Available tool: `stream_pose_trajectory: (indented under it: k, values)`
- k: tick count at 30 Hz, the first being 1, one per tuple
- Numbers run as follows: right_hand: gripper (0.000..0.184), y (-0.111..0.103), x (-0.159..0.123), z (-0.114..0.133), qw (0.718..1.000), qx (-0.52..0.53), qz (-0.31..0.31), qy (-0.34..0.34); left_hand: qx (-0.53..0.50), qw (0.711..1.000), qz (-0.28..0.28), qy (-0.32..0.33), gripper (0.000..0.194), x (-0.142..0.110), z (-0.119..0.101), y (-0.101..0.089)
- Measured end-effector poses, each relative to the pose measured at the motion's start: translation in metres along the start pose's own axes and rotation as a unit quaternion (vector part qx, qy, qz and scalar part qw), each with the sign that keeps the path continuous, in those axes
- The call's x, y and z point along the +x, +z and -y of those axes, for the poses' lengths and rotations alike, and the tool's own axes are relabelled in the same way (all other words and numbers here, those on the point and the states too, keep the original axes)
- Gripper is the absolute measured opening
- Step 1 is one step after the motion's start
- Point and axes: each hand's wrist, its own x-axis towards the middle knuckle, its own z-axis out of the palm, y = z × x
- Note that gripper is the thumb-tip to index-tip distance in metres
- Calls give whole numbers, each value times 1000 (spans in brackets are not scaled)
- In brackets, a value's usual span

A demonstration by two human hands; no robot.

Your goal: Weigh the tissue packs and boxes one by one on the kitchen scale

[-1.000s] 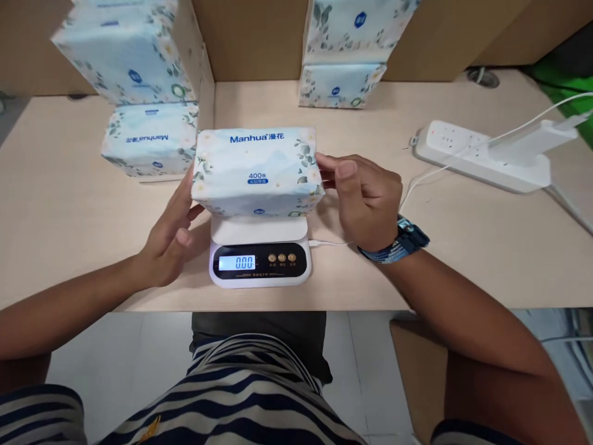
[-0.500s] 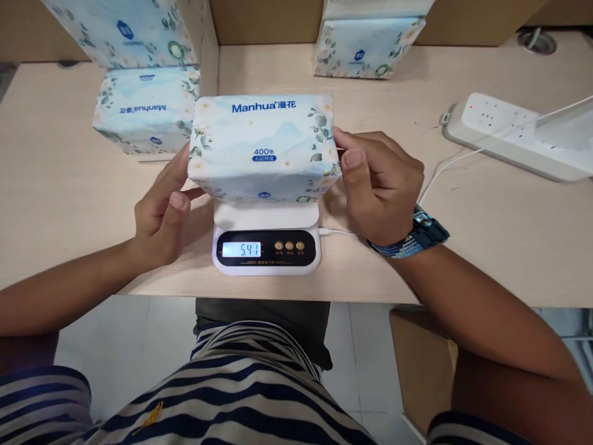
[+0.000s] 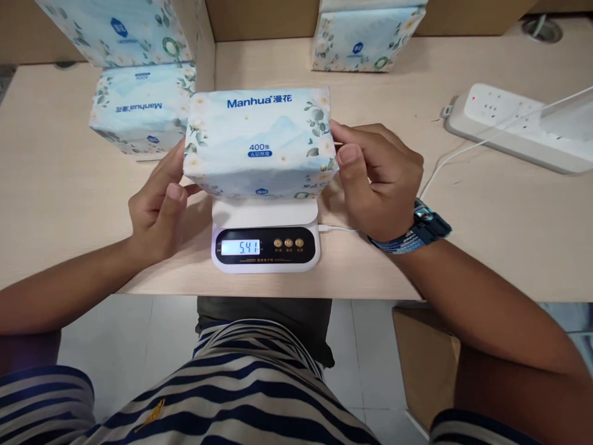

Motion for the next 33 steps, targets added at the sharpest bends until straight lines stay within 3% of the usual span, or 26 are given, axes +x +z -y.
stream_pose_trajectory:
  k: [5, 12, 16, 19, 23, 27, 33]
  values:
    - [39, 0, 0, -4, 1000, 7, 0, -18, 31, 996, 37, 80, 53, 1, 7, -3]
    - [36, 2, -1, -6, 999, 7, -13, -49, 32, 990, 59, 121, 53, 4, 12, -4]
    - [41, 1, -2, -3, 1000, -4, -2, -12, 0, 997, 27, 66, 54, 3, 5, -1]
    - [40, 2, -1, -6, 999, -2, -11, -52, -10, 1000, 1, -24, 62, 2, 0, 1]
    - [40, 3, 1, -11, 994, -21, -28, -106, -22, 1000, 16, -6, 66, 1, 7, 1]
    - [44, 8, -1, -6, 997, 10, -44, -65, -18, 998, 15, 50, 68, 0, 17, -3]
    - [58, 15, -4, -2, 986, 133, -82, 51, -4, 1000, 5, 28, 89, 2, 6, -8]
